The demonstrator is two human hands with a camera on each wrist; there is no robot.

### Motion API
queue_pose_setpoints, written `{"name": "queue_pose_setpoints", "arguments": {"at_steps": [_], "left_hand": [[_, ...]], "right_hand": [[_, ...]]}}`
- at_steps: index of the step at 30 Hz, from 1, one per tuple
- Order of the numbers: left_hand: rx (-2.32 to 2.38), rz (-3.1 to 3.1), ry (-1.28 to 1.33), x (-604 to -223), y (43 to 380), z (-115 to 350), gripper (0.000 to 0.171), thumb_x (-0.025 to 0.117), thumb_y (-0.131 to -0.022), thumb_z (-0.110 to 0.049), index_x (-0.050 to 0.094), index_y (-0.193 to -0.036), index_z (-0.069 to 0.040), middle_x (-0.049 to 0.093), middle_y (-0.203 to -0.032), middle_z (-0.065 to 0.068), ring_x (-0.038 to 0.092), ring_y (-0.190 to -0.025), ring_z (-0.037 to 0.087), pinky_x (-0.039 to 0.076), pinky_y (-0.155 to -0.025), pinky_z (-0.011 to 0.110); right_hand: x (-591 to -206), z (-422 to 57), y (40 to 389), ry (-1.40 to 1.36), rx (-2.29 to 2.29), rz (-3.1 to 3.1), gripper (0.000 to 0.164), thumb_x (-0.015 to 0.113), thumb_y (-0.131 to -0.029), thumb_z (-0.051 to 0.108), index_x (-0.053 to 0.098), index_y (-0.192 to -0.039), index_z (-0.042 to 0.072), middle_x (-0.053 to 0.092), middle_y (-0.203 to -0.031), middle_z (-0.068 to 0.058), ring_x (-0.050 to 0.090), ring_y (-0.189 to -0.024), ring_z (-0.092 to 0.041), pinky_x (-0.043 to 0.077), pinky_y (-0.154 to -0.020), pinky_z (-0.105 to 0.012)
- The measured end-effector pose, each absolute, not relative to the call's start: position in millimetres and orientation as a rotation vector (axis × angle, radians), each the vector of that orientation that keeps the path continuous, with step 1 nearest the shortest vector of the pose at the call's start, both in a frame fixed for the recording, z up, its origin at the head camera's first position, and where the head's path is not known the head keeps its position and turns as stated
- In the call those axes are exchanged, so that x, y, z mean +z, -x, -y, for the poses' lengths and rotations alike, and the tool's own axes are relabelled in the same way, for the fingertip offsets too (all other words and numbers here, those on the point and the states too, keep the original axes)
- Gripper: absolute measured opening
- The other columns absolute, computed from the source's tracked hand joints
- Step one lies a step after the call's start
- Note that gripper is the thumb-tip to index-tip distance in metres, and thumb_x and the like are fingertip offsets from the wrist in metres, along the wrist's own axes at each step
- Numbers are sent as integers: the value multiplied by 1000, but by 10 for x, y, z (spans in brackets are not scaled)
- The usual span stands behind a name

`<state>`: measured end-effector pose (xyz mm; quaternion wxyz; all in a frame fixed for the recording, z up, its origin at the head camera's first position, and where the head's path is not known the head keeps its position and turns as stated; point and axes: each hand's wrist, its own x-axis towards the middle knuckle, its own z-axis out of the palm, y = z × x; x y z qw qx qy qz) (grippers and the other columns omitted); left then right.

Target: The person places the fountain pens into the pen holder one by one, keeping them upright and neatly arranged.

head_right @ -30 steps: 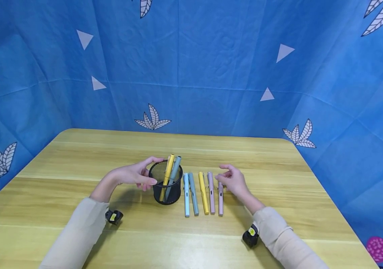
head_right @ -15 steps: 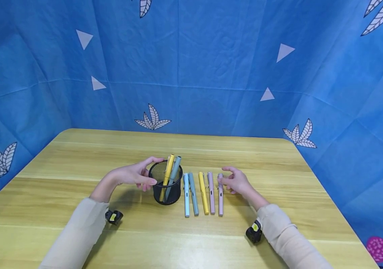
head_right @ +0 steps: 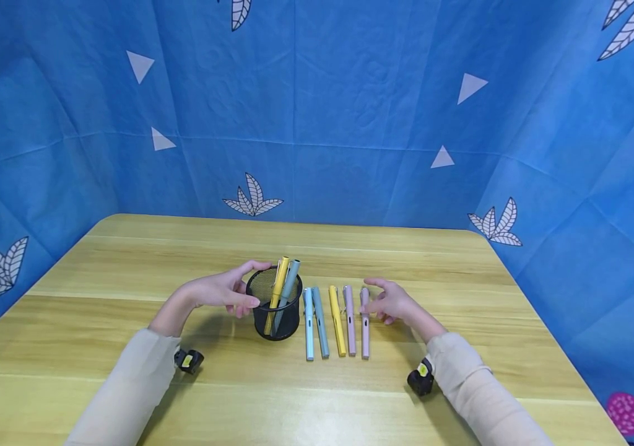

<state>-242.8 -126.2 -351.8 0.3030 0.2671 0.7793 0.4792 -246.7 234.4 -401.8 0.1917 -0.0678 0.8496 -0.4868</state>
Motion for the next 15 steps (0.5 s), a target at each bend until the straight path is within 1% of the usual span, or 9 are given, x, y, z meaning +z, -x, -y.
{"name": "queue_pose_setpoints", "arguments": {"at_steps": [5,7,15], "left_hand": [[1262,-2078,-711,-3522,2435,1261,74,64,-84,-24,15,-140,-21,56,-75,30,51,-64,41,40,-52,30],[1261,-2081,-711,-3522,2435,1262,74,64,-84,-25,15,-140,-21,56,-76,30,51,-65,43,41,-52,30],[1270,-2070,-713,-3525,2438,1262,74,64,-84,-25,16,-140,-21,56,-75,30,53,-61,35,40,-51,30]], "right_hand": [[-4002,-2325,2472,188,-1309,-2396,77,69,-77,8,24,-139,0,51,-65,-8,47,-51,-13,41,-44,-23],[-3991,-2313,2472,172,-1300,-2392,77,69,-77,9,24,-139,1,50,-65,-8,46,-50,-13,41,-43,-24],[-3965,-2309,2483,166,-1261,-2382,77,70,-78,12,24,-139,3,49,-68,-9,45,-49,-14,42,-42,-26]]}}
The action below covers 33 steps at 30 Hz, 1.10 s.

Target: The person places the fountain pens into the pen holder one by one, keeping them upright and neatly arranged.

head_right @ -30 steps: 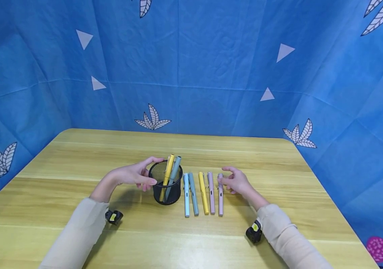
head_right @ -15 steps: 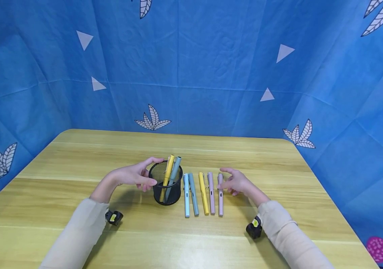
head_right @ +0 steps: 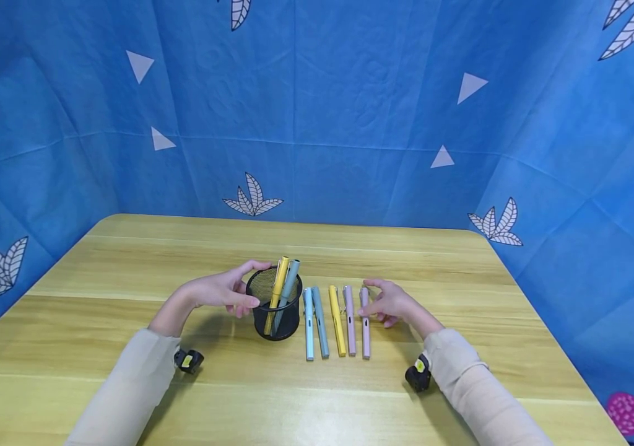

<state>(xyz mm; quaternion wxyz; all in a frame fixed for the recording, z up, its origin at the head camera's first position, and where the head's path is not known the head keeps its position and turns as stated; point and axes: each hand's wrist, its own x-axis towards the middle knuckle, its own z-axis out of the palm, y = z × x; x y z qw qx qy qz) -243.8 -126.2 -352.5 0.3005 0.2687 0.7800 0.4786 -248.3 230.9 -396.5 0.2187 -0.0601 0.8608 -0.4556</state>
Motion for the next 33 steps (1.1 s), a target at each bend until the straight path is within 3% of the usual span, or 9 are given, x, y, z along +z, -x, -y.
{"name": "queue_pose_setpoints", "arguments": {"at_steps": [9,18,27,33], "left_hand": [[1261,-2080,-713,-3480,2439,1262,74,63,-85,-24,14,-141,-22,56,-77,29,50,-69,47,40,-53,30],[1271,-2061,-696,-3501,2445,1252,75,63,-84,-24,15,-141,-21,57,-73,24,53,-61,34,37,-51,29],[1245,-2087,-675,-3524,2432,1253,76,64,-83,-27,15,-141,-23,58,-75,24,56,-60,24,42,-54,31],[1250,-2093,-699,-3513,2436,1254,75,63,-84,-26,14,-141,-22,58,-74,22,55,-61,30,42,-53,31]], "right_hand": [[-3933,-2281,2512,137,-1216,-2393,78,72,-75,10,26,-139,4,48,-72,-9,45,-52,-15,44,-43,-27],[-3944,-2273,2513,102,-1187,-2382,80,73,-74,11,26,-139,3,50,-73,-11,47,-49,-15,47,-44,-29],[-3972,-2251,2485,51,-1294,-2312,76,71,-74,2,27,-136,-1,53,-75,-17,55,-49,-17,51,-49,-33],[-3939,-2210,2471,45,-1369,-2268,73,67,-75,-6,25,-135,-3,55,-73,-18,56,-50,-17,51,-51,-33]]}}
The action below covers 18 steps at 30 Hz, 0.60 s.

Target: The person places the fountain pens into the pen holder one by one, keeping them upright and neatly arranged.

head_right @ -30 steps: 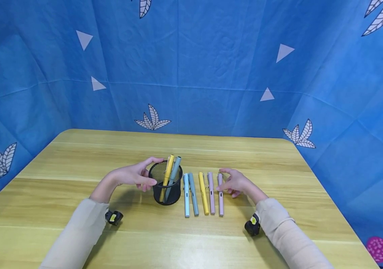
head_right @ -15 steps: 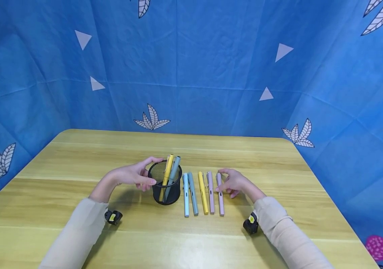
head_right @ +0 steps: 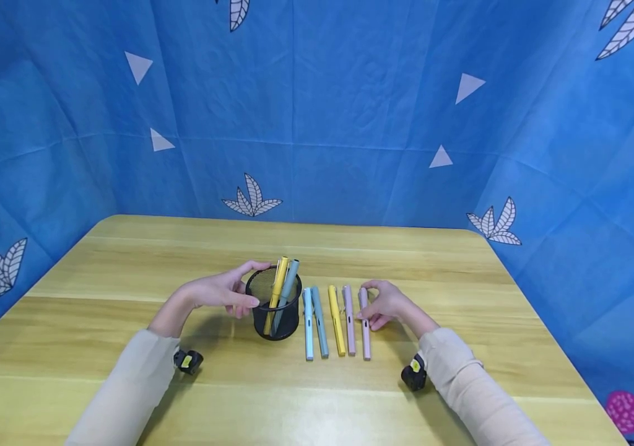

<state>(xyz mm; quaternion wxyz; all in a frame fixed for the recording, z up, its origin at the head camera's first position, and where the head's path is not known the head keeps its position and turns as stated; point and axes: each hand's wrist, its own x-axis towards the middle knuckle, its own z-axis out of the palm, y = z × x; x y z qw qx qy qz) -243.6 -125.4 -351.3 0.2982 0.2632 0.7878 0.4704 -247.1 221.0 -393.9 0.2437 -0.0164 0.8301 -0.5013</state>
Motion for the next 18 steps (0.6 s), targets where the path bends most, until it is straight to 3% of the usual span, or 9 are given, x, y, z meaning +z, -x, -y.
{"name": "queue_pose_setpoints", "arguments": {"at_steps": [8,18], "left_hand": [[1242,-2099,-700,-3491,2430,1259,75,63,-84,-27,14,-141,-21,59,-72,18,53,-68,42,42,-54,32],[1224,-2118,-687,-3485,2427,1244,75,64,-84,-28,15,-141,-23,59,-74,21,56,-62,27,43,-55,34]], "right_hand": [[-3905,-2177,2453,57,-1360,-2289,73,65,-72,-10,27,-134,-4,51,-81,-20,56,-52,-18,51,-52,-33],[-3862,-2208,2443,104,-1348,-2350,74,64,-69,-10,24,-131,-3,50,-91,-20,56,-54,-19,51,-51,-35]]}}
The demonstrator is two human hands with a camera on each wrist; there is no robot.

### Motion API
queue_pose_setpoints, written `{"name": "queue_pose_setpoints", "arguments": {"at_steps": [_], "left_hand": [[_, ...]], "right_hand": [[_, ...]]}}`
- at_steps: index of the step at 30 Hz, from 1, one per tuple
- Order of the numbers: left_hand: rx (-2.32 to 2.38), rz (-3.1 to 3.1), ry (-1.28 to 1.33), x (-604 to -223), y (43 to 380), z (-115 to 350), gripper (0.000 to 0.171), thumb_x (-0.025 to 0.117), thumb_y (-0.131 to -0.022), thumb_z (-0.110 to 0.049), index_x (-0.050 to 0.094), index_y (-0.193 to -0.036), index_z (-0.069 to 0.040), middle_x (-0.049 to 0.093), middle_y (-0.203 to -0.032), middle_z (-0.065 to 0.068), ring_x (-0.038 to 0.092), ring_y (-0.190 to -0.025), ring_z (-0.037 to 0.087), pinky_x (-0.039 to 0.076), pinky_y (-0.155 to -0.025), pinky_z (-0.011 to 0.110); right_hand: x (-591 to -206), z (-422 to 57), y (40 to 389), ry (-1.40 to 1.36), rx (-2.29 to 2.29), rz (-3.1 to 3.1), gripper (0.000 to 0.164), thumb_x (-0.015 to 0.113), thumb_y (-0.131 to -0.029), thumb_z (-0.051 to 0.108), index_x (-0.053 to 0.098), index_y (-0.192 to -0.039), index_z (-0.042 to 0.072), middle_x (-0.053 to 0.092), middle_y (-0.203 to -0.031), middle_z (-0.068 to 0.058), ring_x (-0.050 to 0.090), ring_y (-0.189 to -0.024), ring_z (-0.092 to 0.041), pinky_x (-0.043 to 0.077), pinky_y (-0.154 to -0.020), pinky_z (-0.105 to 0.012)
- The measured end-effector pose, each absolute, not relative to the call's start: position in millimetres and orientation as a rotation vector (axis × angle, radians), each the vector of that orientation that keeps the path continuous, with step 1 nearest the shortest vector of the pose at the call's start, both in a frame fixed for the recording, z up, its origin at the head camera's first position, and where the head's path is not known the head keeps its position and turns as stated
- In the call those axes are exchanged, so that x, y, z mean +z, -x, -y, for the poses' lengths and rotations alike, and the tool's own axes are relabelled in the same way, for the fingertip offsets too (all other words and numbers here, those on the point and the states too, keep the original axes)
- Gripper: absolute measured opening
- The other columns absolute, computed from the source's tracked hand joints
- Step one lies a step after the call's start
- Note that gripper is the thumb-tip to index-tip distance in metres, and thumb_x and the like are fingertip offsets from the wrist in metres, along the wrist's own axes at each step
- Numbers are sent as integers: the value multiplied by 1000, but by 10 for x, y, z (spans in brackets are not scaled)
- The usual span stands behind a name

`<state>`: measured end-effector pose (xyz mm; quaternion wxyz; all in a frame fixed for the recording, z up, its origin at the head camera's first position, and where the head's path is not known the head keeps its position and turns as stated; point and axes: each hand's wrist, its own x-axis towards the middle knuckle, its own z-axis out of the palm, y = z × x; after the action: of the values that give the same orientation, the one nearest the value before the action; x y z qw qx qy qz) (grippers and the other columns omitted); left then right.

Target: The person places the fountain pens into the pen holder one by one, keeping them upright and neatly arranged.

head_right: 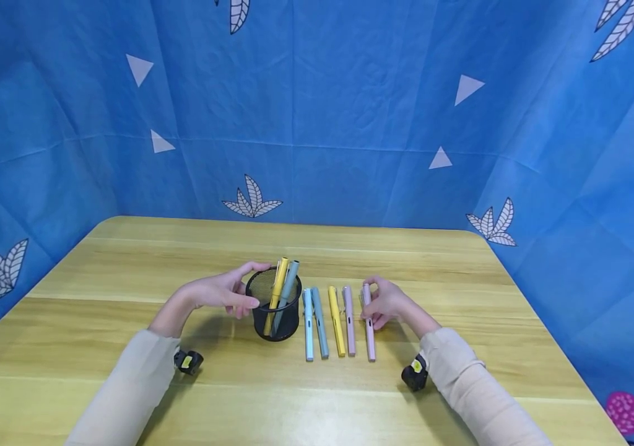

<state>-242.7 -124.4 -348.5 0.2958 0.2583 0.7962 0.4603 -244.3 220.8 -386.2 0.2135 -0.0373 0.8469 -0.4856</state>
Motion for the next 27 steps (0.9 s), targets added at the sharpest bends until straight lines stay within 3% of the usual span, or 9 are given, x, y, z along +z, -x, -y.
{"name": "queue_pose_setpoints", "arguments": {"at_steps": [10,15,17,22,27], "left_hand": [[1231,-2114,-684,-3488,2427,1252,75,64,-83,-27,15,-141,-24,59,-74,21,56,-61,26,42,-53,33],[1235,-2107,-689,-3491,2429,1251,75,64,-84,-27,15,-141,-23,59,-73,19,56,-60,24,42,-53,32],[1238,-2104,-689,-3492,2427,1252,75,63,-84,-27,15,-141,-23,59,-73,20,55,-61,31,42,-53,32],[1232,-2108,-686,-3487,2423,1252,75,63,-84,-28,15,-141,-24,59,-75,23,55,-63,32,43,-55,34],[1227,-2112,-680,-3486,2424,1250,75,64,-84,-28,15,-140,-24,59,-76,24,56,-62,26,44,-55,35]], "right_hand": [[-3834,-2244,2463,123,-1414,-2333,74,61,-73,-9,19,-133,-3,52,-75,-17,54,-51,-19,51,-51,-35],[-3816,-2240,2466,96,-1463,-2333,75,61,-76,-7,17,-137,-1,49,-75,-16,54,-52,-19,52,-54,-36],[-3803,-2242,2470,92,-1491,-2321,76,61,-77,-6,15,-138,-1,48,-75,-16,54,-52,-18,52,-55,-37],[-3763,-2237,2469,117,-1552,-2312,78,60,-80,-5,12,-141,2,49,-74,-14,53,-50,-17,52,-55,-39],[-3733,-2203,2444,156,-1637,-2334,71,58,-81,-7,18,-139,3,50,-72,-12,52,-52,-16,52,-55,-39]]}}
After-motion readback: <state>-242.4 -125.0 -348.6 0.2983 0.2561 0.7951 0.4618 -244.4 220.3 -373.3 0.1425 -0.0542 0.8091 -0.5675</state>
